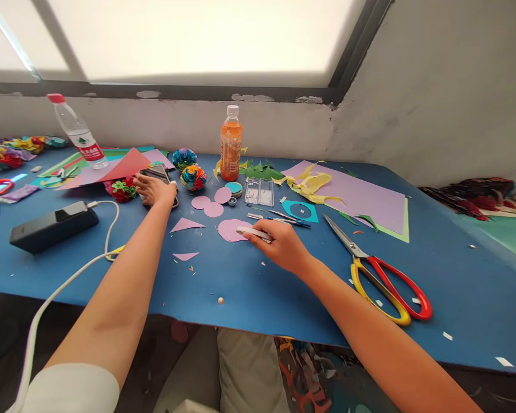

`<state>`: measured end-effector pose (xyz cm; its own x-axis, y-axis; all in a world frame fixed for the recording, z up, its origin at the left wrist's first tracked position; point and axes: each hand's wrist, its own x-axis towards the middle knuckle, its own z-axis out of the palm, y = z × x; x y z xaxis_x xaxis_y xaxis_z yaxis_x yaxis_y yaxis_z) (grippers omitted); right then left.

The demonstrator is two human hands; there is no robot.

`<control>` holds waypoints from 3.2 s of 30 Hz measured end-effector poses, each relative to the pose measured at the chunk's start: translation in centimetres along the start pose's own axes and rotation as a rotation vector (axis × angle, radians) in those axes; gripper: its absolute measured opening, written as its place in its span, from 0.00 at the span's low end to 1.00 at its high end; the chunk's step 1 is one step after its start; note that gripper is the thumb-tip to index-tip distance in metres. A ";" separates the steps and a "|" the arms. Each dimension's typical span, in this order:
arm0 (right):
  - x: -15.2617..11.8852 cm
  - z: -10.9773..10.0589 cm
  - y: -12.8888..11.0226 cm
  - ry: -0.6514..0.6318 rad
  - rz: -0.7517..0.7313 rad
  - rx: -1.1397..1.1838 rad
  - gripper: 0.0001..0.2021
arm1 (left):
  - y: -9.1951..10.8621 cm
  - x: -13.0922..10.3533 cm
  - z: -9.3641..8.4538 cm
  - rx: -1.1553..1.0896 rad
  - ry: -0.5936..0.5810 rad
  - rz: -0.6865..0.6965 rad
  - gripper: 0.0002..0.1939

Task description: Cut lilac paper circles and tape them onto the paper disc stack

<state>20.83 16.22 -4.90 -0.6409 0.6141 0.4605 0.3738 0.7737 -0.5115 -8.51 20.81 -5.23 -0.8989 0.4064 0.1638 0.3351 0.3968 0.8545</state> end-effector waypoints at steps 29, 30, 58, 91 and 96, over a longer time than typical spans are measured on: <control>-0.4 2.1 -0.4 0.210 0.251 0.456 0.19 | -2.0 -12.7 -5.7 -0.563 -1.251 0.556 0.14; -0.5 2.1 -0.5 0.217 0.238 0.471 0.19 | -2.0 -12.7 -5.9 -0.562 -1.254 0.583 0.14; -0.7 0.9 -1.0 0.200 0.256 0.194 0.13 | -2.9 -12.3 -6.1 -0.688 -1.211 0.930 0.24; -0.8 1.3 -1.0 -0.010 0.196 -0.094 0.15 | -2.4 -12.2 -6.2 -0.522 -0.924 1.277 0.12; -0.8 1.2 -0.8 0.000 0.185 -0.080 0.14 | -2.2 -12.2 -6.1 -0.539 -0.998 1.153 0.10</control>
<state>20.24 14.87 -5.73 -0.5561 0.7472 0.3639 0.5375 0.6573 -0.5283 -0.03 9.95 -6.14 0.3520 0.6989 0.6226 0.3403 -0.7152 0.6105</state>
